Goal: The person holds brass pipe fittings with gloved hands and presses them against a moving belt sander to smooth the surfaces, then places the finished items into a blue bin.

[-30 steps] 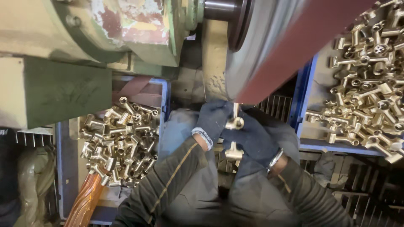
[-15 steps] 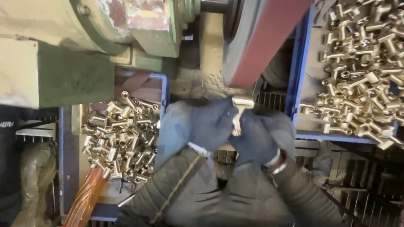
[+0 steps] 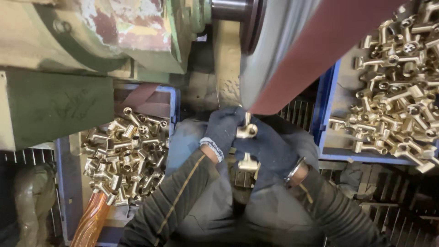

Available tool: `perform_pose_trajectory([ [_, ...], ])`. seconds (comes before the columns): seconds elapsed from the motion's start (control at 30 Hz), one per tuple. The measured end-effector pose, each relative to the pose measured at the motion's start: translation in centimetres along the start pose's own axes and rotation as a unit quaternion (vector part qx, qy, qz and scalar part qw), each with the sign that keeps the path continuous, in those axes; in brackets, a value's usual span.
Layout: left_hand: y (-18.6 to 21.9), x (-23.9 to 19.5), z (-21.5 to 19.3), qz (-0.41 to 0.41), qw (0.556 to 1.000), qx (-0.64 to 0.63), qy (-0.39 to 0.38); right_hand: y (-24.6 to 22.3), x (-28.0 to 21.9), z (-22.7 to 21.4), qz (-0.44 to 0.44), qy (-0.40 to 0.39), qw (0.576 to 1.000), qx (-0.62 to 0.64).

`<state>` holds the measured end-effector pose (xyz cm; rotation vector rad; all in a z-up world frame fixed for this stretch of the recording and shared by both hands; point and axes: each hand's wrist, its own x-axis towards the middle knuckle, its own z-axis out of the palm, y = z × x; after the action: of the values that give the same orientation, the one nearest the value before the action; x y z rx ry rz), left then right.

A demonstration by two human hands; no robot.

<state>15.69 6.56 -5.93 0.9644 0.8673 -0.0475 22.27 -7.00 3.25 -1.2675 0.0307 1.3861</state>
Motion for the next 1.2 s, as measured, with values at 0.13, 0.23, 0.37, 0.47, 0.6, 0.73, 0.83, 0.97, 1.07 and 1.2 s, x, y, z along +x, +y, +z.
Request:
perform_pose_trajectory([
  [0.13,-0.4,2.1,-0.5,0.251,0.888,0.387,0.0,-0.8,1.6,-1.7,-0.163,-0.024,0.962,-0.219],
  [0.23,0.8,0.5,-0.3,0.084,0.98,0.179,0.015,-0.4,1.0,-1.2,-0.065,0.007,0.997,-0.045],
  [0.37,3.7,-5.6,0.6,0.075,0.991,0.088,-0.074,0.9,-2.5,0.8,-0.169,0.016,0.966,-0.193],
  [0.47,6.3,-12.9,-0.1,0.252,0.93,0.191,-0.188,1.8,-7.0,3.0,-0.295,0.081,0.875,-0.375],
  [0.6,7.9,-18.9,1.9,0.234,0.946,0.161,-0.153,2.4,-10.9,5.9,-0.294,0.185,0.845,-0.406],
  [0.73,7.1,-20.3,2.9,0.124,0.981,0.137,-0.064,3.1,-12.7,7.6,-0.326,0.362,0.766,-0.419],
  [0.83,5.4,-18.6,3.4,0.096,0.992,0.033,-0.075,1.8,-11.9,5.7,-0.407,0.367,0.61,-0.572],
  [0.97,3.2,-12.1,3.4,-0.008,0.973,-0.176,-0.151,-2.1,-8.5,-0.7,-0.245,0.274,0.689,-0.625],
  [1.07,2.3,-6.8,3.1,-0.035,0.95,-0.243,-0.193,-4.3,-4.7,-4.3,-0.239,0.193,0.717,-0.625],
  [1.2,0.4,-4.0,3.7,-0.072,0.958,-0.244,-0.128,-5.0,-1.0,-7.2,-0.225,0.153,0.715,-0.644],
])
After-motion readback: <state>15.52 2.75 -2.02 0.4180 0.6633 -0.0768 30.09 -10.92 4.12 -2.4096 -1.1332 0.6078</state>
